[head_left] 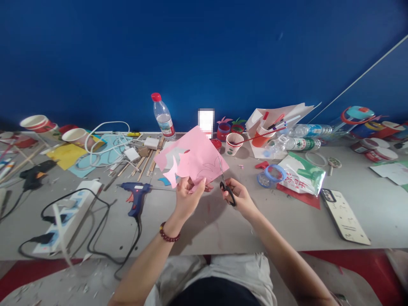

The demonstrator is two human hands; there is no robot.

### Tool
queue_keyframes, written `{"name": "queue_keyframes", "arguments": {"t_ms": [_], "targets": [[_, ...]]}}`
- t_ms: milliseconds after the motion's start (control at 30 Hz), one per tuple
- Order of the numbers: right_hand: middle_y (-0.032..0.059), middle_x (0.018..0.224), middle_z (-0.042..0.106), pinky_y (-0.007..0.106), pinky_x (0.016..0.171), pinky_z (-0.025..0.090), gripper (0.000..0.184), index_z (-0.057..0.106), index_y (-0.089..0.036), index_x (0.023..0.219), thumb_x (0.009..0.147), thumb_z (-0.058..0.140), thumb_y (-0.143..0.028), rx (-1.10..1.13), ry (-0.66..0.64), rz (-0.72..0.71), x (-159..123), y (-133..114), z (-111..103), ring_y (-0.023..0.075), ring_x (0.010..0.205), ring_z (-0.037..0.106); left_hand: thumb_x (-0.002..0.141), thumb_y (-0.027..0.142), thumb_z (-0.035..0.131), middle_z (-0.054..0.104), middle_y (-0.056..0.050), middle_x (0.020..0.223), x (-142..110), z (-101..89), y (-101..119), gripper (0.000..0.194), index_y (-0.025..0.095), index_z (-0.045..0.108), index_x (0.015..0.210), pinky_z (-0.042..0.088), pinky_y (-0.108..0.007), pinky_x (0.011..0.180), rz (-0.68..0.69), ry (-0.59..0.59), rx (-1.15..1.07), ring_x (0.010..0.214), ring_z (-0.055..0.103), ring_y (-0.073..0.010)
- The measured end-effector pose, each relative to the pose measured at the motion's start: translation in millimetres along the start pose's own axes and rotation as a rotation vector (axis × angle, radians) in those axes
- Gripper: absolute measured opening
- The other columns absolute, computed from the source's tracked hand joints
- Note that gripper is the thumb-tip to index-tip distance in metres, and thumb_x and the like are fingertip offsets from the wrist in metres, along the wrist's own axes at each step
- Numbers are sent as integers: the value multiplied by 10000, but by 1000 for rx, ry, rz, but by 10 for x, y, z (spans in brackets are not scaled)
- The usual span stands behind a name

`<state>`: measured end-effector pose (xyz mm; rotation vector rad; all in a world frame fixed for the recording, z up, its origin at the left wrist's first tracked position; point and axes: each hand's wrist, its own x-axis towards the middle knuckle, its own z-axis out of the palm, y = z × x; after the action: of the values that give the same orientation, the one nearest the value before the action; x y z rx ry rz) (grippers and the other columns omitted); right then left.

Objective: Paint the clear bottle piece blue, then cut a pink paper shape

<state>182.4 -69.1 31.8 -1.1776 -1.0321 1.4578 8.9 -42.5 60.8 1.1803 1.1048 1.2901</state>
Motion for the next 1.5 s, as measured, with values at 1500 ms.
{"name": "queue_keyframes", "arguments": {"t_ms": [1500], "targets": [[-41,671,538,209,492,318,569,555,-194,838,629,827,-648,16,-16,-40,-11,39,-33,65,528,405,740,526,750,729,-53,637,-31,-12,-9,378,155,680,766,630,-294,634,-42,-53,13,571,710,-185]]}}
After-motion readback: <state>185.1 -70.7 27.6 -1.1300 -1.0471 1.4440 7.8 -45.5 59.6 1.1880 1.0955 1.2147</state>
